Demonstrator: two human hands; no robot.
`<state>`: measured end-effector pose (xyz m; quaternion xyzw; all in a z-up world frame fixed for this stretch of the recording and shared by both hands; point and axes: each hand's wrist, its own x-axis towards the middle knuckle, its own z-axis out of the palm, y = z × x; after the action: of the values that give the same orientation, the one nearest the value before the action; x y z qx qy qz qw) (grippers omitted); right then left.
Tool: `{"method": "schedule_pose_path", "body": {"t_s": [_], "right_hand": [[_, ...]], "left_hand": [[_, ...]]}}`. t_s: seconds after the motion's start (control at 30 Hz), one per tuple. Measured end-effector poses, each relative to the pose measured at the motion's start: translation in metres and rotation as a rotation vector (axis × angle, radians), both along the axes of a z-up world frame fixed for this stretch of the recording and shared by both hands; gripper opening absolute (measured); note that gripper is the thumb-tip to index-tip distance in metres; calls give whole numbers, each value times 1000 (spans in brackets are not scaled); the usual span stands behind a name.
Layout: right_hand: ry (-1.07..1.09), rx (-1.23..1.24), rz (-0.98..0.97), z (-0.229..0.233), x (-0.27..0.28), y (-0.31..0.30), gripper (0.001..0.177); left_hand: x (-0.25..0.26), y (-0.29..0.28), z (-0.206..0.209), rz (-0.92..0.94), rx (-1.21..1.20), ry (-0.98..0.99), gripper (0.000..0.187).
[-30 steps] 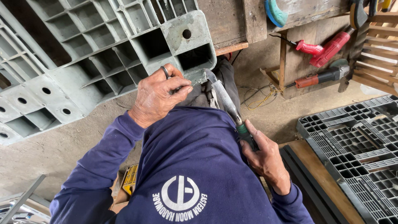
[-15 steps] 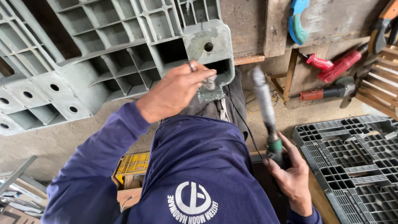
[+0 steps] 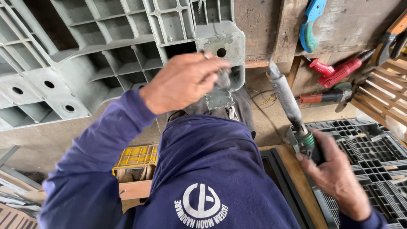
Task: The person uses a soldering iron to melt and fuse together broken plastic pieces on a large grey storage crate.
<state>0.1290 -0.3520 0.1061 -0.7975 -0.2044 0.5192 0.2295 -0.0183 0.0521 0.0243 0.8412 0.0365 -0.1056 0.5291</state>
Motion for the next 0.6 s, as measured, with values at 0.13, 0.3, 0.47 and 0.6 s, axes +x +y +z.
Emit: {"method": "schedule_pose_path", "body": {"t_s": [0.13,0.3,0.47,0.6], "right_hand": [[32,-489,196,23,45,30,86],[-237,-245,953,30,86,94,75],[-204,-655,1296,29,90,141,78],[-201,-579,1288,30,90,162,76]], "left_hand": [[-38,8,3,273,-298,73,26],[-88,-34,14,571,-517,576,42],[-95,-63,4,464,-577,522,46],[-92,-84,-7,514,-717,721,48]]}}
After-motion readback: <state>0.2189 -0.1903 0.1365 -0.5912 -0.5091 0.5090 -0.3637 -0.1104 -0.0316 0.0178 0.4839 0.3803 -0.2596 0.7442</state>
